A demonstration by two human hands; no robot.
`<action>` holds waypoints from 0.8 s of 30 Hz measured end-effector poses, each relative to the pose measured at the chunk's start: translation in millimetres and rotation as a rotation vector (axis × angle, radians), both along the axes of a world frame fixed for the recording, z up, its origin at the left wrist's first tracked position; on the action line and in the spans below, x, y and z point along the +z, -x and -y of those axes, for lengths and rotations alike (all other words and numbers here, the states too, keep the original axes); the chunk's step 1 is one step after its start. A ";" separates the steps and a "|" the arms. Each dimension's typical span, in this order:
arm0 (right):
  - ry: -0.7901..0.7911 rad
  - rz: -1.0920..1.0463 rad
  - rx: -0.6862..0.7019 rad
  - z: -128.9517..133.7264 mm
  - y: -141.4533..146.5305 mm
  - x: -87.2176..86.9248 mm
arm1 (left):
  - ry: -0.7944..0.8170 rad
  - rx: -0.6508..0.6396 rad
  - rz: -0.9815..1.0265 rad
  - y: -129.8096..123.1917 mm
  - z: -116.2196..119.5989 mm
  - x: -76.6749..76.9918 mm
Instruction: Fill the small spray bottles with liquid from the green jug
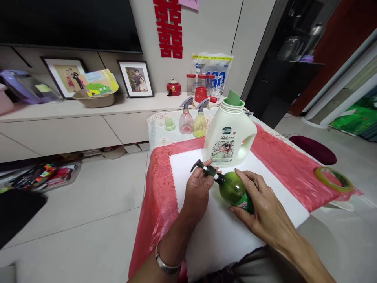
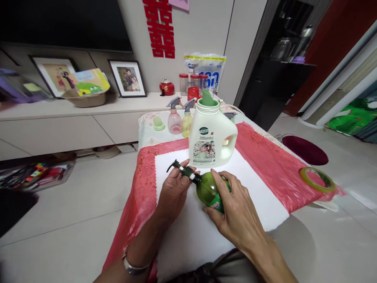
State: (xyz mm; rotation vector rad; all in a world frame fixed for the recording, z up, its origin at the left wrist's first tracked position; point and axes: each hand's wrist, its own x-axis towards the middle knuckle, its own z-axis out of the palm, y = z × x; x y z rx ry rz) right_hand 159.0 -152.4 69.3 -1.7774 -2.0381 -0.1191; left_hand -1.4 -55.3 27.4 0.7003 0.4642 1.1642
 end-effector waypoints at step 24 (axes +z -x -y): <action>-0.094 -0.453 0.165 -11.8 7.0 -47.1 | -0.048 -0.050 -0.010 4.0 3.1 1.5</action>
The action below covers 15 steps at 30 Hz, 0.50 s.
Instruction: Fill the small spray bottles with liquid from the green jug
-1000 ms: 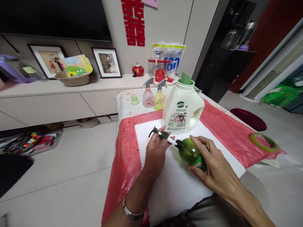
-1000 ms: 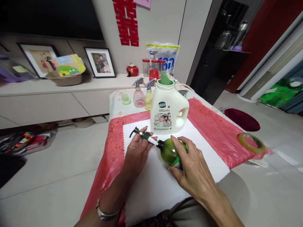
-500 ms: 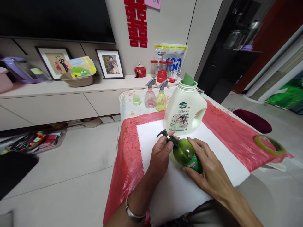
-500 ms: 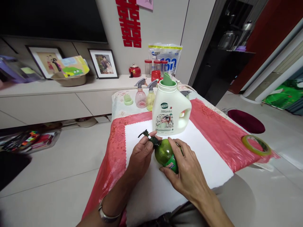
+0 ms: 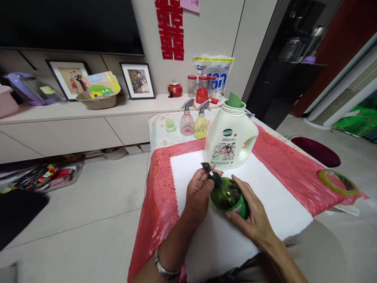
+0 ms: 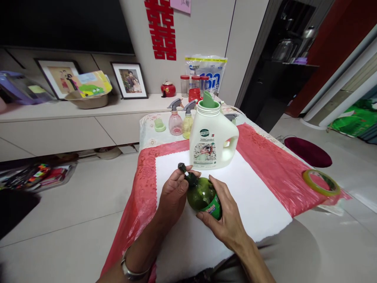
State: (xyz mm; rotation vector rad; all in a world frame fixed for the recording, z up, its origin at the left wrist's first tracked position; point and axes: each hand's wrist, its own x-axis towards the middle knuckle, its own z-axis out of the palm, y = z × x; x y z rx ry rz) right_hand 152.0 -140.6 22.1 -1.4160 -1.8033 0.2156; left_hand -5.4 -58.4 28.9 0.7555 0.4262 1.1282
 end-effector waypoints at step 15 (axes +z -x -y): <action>-0.001 -0.049 -0.001 6.5 -4.7 -9.4 | -0.134 0.017 -0.090 0.5 2.7 -4.7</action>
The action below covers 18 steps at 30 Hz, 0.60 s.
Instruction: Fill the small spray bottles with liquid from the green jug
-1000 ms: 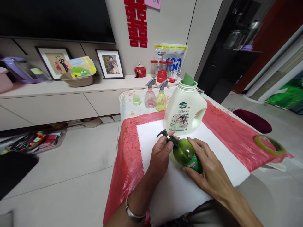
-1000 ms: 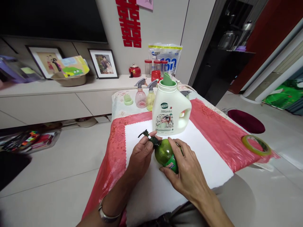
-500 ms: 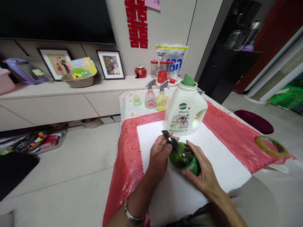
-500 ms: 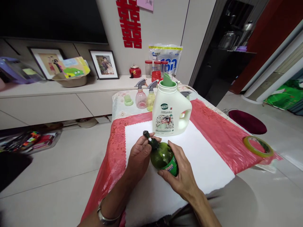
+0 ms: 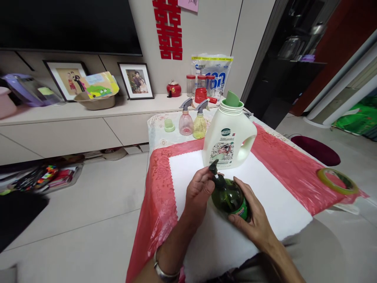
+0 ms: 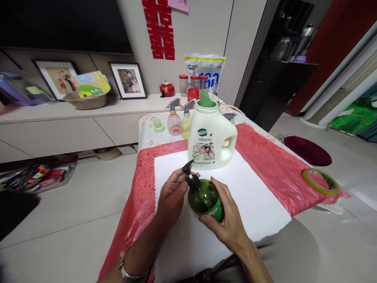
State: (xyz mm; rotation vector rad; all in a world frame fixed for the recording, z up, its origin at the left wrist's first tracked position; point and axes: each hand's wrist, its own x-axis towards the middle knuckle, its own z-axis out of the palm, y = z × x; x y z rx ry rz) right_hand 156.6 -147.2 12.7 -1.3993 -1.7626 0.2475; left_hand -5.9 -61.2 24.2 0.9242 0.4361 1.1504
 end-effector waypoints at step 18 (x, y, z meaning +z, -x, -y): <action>0.029 -0.100 0.052 1.5 -1.8 -2.5 | -0.070 -0.016 -0.068 -0.6 4.7 6.0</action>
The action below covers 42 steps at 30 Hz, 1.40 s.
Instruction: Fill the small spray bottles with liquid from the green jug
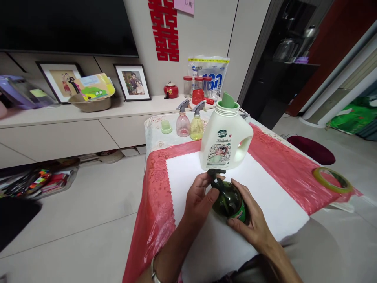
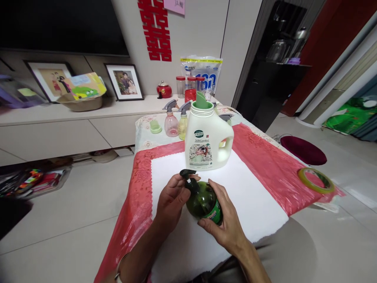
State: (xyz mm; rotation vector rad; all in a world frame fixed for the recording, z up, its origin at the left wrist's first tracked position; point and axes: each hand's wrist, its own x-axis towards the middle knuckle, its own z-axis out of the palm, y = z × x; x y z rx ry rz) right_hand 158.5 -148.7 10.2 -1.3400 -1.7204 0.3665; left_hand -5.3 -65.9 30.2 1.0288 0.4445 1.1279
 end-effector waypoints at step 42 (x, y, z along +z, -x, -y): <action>0.279 -0.506 0.248 -14.0 11.5 5.7 | -0.195 -0.149 -0.613 35.7 17.0 67.6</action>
